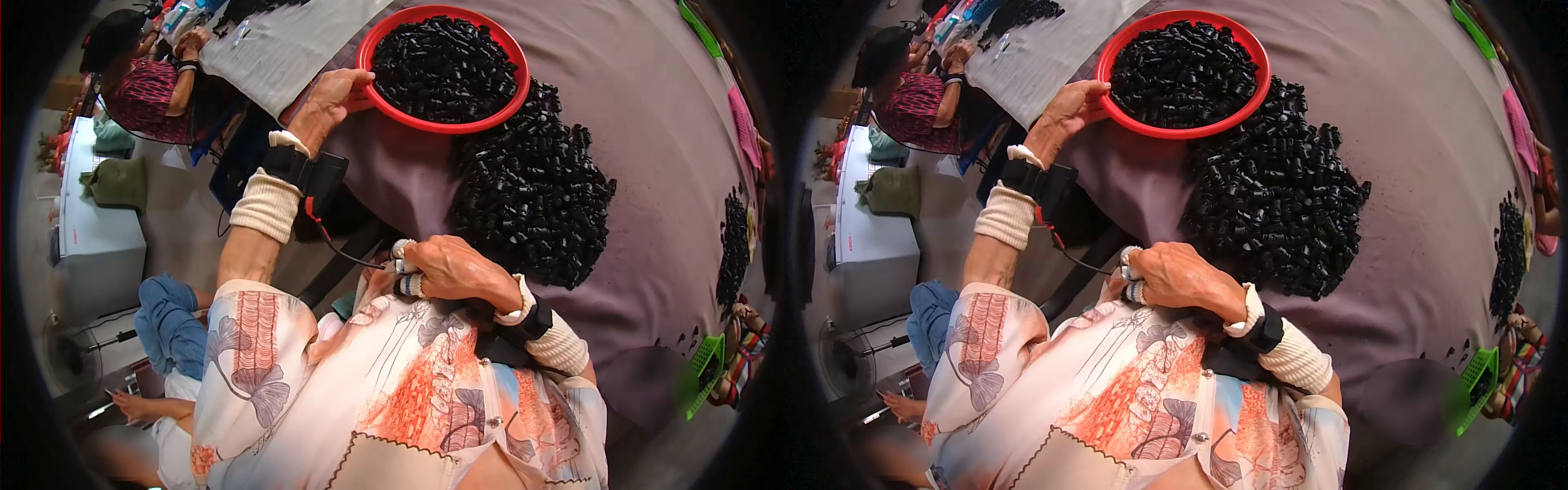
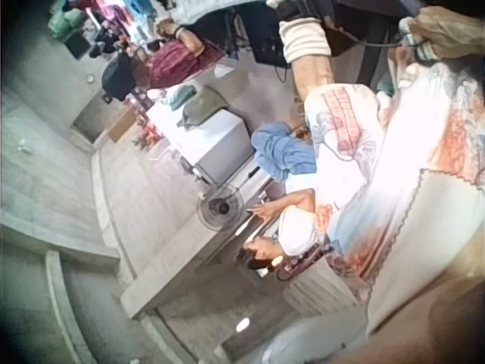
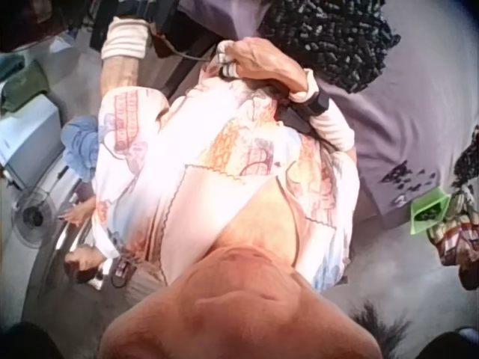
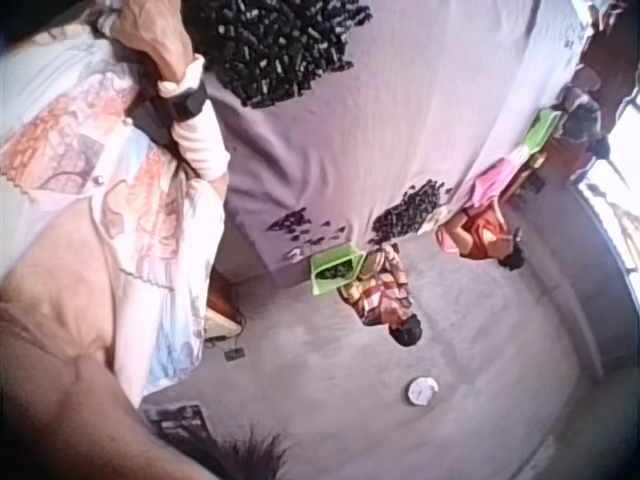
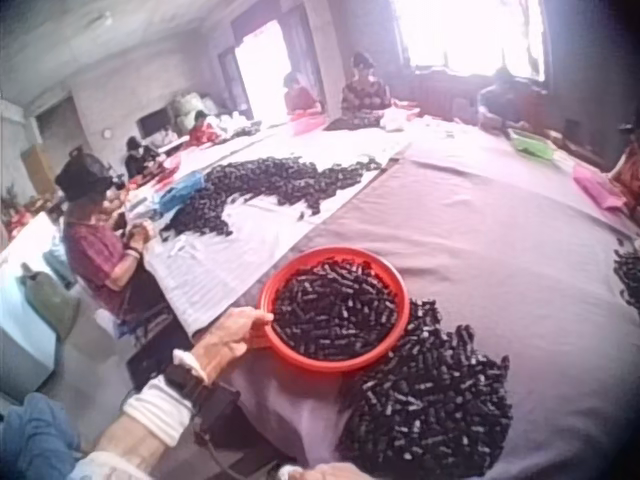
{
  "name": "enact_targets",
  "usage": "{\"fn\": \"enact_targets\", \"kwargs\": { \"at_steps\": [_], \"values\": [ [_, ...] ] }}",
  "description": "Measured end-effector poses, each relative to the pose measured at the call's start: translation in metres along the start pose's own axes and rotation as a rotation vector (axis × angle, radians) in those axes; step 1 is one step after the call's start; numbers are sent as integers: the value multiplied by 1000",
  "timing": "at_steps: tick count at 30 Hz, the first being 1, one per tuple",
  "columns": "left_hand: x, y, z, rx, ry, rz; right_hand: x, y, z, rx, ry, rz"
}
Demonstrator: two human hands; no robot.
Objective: Sorting and inspecting small black plastic components at a workstation.
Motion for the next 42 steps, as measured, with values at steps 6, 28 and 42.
{"fn": "enact_targets", "kwargs": {
  "at_steps": [6, 28, 42],
  "values": [
    [-4, 5, -7, 143, -30, 29, -2, 9, 6, 49, -38, -30],
    [65, -92, 24, 661, 299, 38, 56, -12, -17, 181, 166, -169],
    [115, -252, -40, 720, 323, 203, 33, -18, -79, 79, -133, -14]
  ]
}}
Point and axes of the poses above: each hand's wrist, its own x-axis away from the middle knuckle, its own y-axis out of the palm, z = x × y, the point moved 5 cm from there along -x, towards the middle knuckle, and after that the axes turned 2 degrees about y, right-handed, at the moved point
